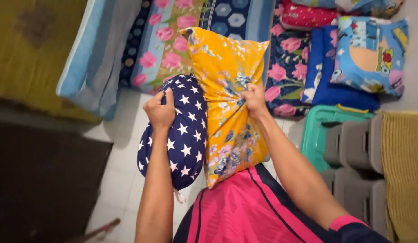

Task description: Fold and organize pillows and bolsters on a bed.

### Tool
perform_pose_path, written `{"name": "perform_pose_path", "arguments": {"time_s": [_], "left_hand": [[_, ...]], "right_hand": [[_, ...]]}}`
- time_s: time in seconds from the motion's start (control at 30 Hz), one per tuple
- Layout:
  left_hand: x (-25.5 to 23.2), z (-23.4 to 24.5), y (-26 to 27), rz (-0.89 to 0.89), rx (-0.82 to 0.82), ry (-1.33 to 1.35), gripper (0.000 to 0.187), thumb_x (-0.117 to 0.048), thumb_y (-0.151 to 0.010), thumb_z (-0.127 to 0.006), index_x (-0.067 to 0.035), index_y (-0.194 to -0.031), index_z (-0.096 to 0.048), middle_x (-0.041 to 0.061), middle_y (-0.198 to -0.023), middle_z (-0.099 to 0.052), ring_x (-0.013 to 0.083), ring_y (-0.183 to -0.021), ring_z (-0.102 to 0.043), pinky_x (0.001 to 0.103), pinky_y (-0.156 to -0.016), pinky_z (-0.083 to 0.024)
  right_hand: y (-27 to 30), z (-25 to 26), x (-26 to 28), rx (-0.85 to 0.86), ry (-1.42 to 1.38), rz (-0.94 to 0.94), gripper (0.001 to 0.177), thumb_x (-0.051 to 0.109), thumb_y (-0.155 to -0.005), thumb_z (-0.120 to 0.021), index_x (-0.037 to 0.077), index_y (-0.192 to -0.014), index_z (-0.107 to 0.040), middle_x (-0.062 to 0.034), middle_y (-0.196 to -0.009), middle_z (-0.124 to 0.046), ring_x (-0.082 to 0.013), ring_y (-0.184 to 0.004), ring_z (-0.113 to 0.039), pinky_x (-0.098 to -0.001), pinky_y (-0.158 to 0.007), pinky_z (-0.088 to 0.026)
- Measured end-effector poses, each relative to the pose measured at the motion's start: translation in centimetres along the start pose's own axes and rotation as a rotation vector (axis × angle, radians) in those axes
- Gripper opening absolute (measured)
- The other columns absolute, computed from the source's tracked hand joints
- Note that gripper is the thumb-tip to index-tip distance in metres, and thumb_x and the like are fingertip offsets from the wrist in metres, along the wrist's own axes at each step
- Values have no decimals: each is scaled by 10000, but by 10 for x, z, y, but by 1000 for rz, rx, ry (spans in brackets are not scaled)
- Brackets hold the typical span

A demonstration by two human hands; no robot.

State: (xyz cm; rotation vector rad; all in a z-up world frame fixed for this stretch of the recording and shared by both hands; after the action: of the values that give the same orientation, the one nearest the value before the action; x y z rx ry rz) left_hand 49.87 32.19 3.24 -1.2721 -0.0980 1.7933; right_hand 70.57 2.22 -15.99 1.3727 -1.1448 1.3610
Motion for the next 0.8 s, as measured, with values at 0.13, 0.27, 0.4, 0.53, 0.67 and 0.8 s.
{"name": "perform_pose_path", "arguments": {"time_s": [0.13,0.27,0.4,0.53,0.67,0.8], "left_hand": [[4,-51,-101,-104,-4,-24,375,-205,-969,-744,9,-705,-582,222,-631,-519,340,-521,-511,424,-548,-420],[34,-113,-180,-102,43,-23,453,-199,-975,-756,25,-667,-511,223,-612,-471,338,-495,-447,437,-539,-382],[76,-180,-255,-103,70,23,448,-186,-974,-746,26,-662,-503,211,-587,-447,323,-478,-429,435,-527,-359],[148,-258,-322,-148,91,14,341,-239,-1005,-730,-11,-796,-585,169,-725,-566,288,-636,-530,437,-630,-412],[193,-345,-383,170,327,334,352,-463,-989,-635,-129,-1101,-626,67,-955,-703,206,-878,-637,398,-740,-463],[157,-466,-335,783,934,981,544,-619,-870,-496,-175,-1171,-590,-51,-1091,-716,90,-940,-694,330,-689,-566]], "right_hand": [[-102,-22,20,-18,-4,15,406,-22,-720,-645,170,-593,-311,97,-591,-306,-39,-557,-283,-287,-482,-234],[-171,-29,60,-102,117,28,419,-34,-689,-648,151,-579,-288,84,-579,-283,-45,-548,-279,-297,-476,-227],[-239,-25,60,-195,198,124,415,-34,-689,-638,137,-573,-278,75,-571,-279,-49,-550,-271,-308,-482,-217],[-262,-33,80,-321,345,232,430,-33,-718,-641,103,-597,-251,28,-569,-266,-79,-550,-263,-338,-485,-228],[-269,-70,146,-423,591,520,372,-70,-715,-606,57,-614,-272,-88,-574,-316,-227,-520,-338,-400,-521,-243],[-287,-95,184,-462,655,653,333,-69,-707,-583,45,-608,-287,-134,-582,-351,-312,-524,-394,-423,-541,-286]]}}
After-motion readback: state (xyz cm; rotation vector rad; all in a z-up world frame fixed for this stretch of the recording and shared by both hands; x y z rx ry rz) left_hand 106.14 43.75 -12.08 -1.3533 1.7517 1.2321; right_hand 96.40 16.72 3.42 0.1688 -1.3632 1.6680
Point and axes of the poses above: each hand's wrist, its own y-axis away from the middle knuckle, its own z-axis out of the back of the hand, x = y × z, the point moved 8 cm from there along -y, towards the middle knuckle
